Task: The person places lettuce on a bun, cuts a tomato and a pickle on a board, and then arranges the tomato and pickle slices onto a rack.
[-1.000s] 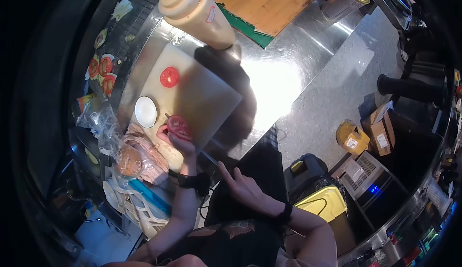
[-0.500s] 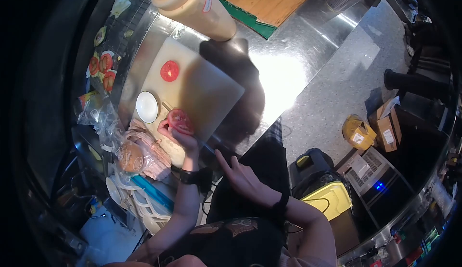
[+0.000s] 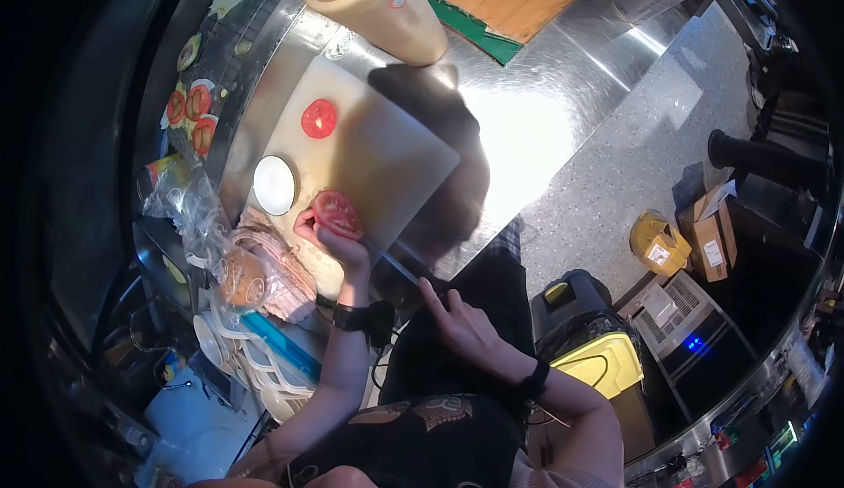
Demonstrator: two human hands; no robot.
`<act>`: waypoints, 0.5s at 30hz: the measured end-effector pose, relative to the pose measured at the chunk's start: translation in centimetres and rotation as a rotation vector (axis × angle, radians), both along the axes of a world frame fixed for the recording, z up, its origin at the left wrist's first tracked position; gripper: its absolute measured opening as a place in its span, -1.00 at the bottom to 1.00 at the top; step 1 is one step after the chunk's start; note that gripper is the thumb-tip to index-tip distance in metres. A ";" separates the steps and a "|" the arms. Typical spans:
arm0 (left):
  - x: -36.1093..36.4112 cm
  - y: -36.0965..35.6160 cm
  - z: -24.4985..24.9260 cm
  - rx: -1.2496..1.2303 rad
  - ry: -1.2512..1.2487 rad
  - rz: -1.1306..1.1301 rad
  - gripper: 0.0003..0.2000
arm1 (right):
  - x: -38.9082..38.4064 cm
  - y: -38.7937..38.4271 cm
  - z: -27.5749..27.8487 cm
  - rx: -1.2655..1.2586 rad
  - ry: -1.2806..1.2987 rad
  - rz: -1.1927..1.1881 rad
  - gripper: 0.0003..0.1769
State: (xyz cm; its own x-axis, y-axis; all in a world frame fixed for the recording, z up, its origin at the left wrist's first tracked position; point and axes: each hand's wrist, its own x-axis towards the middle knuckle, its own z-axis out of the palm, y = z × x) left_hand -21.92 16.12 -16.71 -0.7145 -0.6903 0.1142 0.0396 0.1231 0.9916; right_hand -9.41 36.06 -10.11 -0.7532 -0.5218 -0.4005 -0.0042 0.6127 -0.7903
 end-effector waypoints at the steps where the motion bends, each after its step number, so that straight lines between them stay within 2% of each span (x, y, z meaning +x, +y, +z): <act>1: 0.0 -0.2 -0.3 -0.010 -0.005 0.002 -0.72 | 0.1 0.3 0.1 0.000 0.000 0.005 -0.06; 5: 0.2 -0.6 -0.7 -0.029 -0.014 -0.001 -0.75 | -1.1 -0.9 -0.6 -0.008 0.055 -0.024 -0.04; 12: -0.1 0.2 0.4 0.025 -0.062 0.050 -0.79 | 0.9 2.1 0.2 0.218 0.210 0.064 -0.07; 14: 0.0 -0.1 -0.1 -0.035 -0.079 0.070 -0.80 | 1.5 2.0 -0.2 0.305 0.231 0.111 -0.10; 15: 0.0 -0.4 -0.4 -0.066 -0.085 0.077 -0.81 | 1.3 1.1 -0.8 0.369 0.376 0.088 -0.13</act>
